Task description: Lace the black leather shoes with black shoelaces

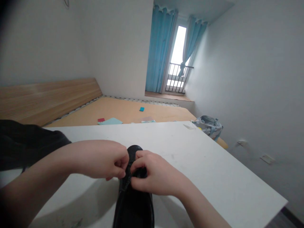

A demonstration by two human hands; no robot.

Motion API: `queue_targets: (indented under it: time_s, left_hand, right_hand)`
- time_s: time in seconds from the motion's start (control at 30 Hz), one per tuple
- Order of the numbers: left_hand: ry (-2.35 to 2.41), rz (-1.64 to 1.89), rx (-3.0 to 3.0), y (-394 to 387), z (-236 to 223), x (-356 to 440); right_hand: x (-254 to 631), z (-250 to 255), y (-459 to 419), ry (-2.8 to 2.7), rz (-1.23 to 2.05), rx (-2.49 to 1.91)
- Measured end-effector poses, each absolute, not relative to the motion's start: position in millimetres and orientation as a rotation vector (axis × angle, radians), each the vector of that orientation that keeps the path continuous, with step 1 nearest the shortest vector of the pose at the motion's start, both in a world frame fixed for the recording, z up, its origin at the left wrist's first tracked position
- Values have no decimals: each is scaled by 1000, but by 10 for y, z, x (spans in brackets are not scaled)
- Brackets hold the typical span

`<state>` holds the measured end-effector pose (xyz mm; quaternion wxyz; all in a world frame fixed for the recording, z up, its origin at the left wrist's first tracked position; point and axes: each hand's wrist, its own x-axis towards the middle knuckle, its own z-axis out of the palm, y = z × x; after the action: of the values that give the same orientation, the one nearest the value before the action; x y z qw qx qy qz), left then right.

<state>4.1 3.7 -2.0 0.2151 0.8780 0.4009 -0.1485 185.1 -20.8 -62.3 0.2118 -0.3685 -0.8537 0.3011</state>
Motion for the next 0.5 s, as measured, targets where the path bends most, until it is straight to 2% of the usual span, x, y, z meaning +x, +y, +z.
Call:
queue_targets:
  time_s: [0.17, 0.37, 0.5]
  left_hand:
    - [1168, -351, 2433, 61, 29, 0]
    - [1125, 239, 2360, 80, 73, 60]
    - [1041, 465, 2320, 81, 28, 148]
  right_hand:
    - [1825, -644, -171, -2227, 893, -1044]
    - [1870, -615, -52, -1671, 940, -959]
    - [1889, -608, -74, -1577, 970, -898]
